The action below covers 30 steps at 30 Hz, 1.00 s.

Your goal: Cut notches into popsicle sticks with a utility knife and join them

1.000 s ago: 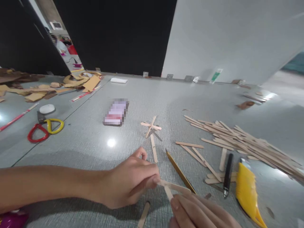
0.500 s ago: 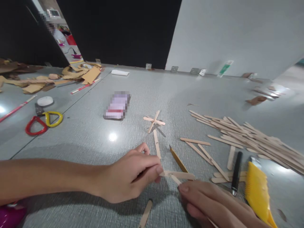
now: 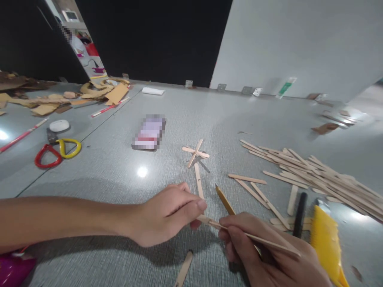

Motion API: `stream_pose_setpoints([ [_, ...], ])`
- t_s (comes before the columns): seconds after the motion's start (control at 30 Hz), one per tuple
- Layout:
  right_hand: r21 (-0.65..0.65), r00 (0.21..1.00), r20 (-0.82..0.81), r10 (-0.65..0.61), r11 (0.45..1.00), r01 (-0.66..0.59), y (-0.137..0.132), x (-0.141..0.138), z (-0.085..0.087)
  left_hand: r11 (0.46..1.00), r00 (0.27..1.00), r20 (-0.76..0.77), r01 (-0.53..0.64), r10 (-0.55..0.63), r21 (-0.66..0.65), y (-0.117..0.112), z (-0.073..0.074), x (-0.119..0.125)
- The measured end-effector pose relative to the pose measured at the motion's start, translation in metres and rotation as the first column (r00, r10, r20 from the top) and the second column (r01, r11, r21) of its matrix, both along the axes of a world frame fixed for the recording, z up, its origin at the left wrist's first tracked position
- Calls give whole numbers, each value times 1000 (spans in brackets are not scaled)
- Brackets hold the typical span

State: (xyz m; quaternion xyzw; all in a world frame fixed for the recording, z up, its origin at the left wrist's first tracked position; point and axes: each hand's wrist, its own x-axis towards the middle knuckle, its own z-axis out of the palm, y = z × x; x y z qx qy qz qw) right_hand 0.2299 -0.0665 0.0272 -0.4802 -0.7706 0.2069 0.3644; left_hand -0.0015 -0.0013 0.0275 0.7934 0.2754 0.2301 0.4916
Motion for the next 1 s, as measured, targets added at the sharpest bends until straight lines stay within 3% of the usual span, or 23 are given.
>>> stream_pose_setpoints([
  [0.37, -239, 983, -183, -28, 971, -17, 4, -9, 4, 980, 996, -91, -4, -14, -197, 5, 2, 1],
  [0.63, -384, 971, -238, -22, 920, -74, 7, -2, -3, 993, 994, -66, 76, -82, -85, 4, 9, 4],
  [0.77, -404, 929, -369, -35, 906, -126, 13, 1, -6, 986, 986, -38, 161, -163, -52, 5, 5, 4],
  [1.0, -579, 865, -469, -180, 802, -147, 18, -1, 4, 1000, 996, 81, -24, 23, 9, 3, 0, 5],
])
